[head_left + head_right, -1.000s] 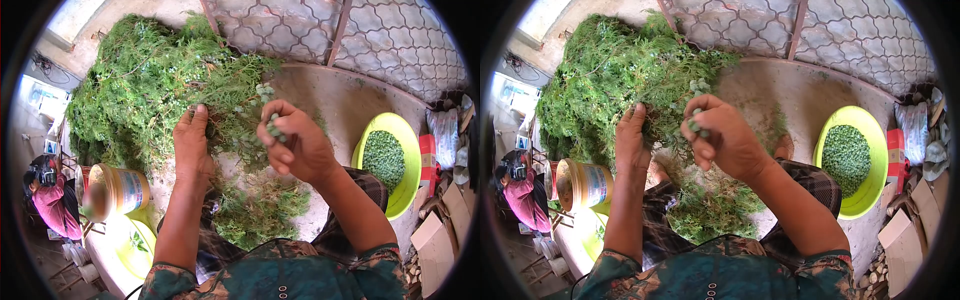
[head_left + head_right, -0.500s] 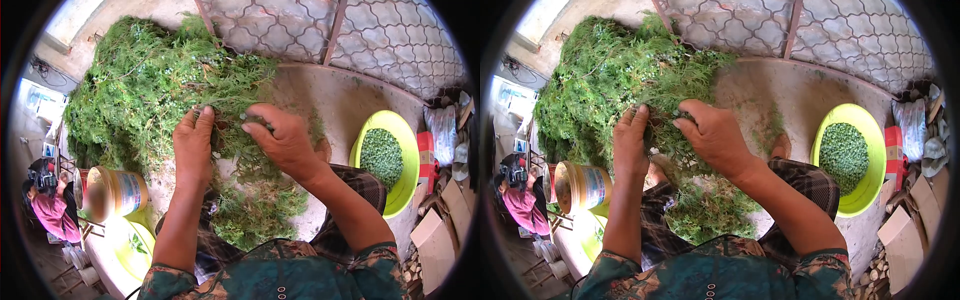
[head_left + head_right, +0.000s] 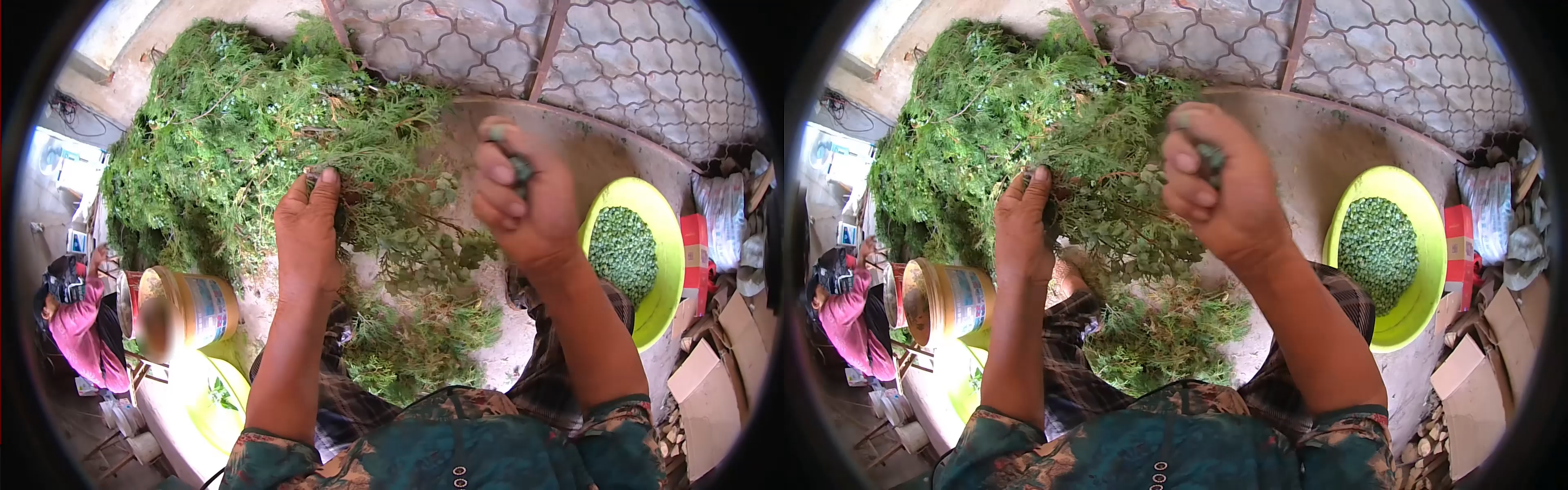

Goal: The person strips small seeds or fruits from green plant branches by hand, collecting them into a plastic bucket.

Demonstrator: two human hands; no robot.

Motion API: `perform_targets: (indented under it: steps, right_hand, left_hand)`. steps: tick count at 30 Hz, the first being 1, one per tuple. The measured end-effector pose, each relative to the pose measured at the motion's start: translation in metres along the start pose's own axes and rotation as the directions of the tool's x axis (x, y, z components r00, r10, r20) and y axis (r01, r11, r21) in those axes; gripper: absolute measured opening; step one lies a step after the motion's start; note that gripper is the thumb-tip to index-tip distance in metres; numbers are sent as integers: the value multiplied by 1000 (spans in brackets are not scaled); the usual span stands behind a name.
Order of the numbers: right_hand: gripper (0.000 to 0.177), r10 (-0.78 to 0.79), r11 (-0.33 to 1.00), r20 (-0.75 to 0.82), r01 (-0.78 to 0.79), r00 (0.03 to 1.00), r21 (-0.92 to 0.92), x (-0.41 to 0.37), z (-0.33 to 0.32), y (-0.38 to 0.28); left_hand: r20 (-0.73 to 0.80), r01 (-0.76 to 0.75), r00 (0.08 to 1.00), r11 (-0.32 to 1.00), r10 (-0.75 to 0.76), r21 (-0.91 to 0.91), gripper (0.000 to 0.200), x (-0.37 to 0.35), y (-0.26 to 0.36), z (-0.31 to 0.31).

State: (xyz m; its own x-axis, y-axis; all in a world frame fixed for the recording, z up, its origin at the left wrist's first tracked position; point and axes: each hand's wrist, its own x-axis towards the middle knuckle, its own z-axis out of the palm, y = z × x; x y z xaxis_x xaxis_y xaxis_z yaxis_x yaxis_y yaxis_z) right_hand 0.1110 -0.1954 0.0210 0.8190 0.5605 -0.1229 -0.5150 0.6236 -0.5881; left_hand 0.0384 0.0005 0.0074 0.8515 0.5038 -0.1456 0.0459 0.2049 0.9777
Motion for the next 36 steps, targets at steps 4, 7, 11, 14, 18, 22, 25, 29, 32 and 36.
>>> perform_targets:
  steps: [4, 7, 11, 14, 18, 22, 25, 29, 32, 36]
  right_hand:
    - [15, 56, 986, 33, -50, 998, -160, -11, 5, 6]
    - [13, -74, 694, 25, 69, 997, -717, -4, 4, 35]
    - [12, -355, 148, 395, 468, 847, -871, 3, 2, 54]
    - [11, -378, 84, 376, 435, 846, -897, 6, -1, 58]
    - [11, -235, 445, 193, 282, 953, -850, 4, 5, 45]
    - [12, 180, 983, 225, -185, 957, 1, -2, -2, 14]
    - [12, 208, 978, 104, -205, 972, -40, -3, -2, 20]
    - [14, -229, 420, 220, 300, 948, -856, 7, -6, 53]
    - [16, -362, 155, 366, 442, 858, -883, 6, -5, 64]
    - [13, -273, -29, 353, 359, 895, -933, 3, -1, 71]
  left_hand:
    - [23, -38, 999, 998, 39, -52, 18, -5, 2, 7]
    - [66, -97, 994, 988, 90, 118, 18, -9, 2, 10]
    - [102, -186, 980, 964, 168, 192, 20, -9, -5, 10]
    - [110, -202, 977, 961, 184, 188, 20, -9, -6, 11]
    - [74, -158, 986, 967, 146, 199, 22, -12, 0, 16]
    - [32, -61, 998, 998, 61, 12, 23, -1, -6, 5]
    - [34, -49, 998, 999, 49, -3, 20, -5, -2, 11]
    - [50, -122, 992, 983, 116, 138, 19, -10, -3, 13]
    - [56, -157, 987, 971, 150, 180, 17, -10, -8, 12]
    - [67, -135, 989, 986, 129, 93, 14, -16, -19, 21]
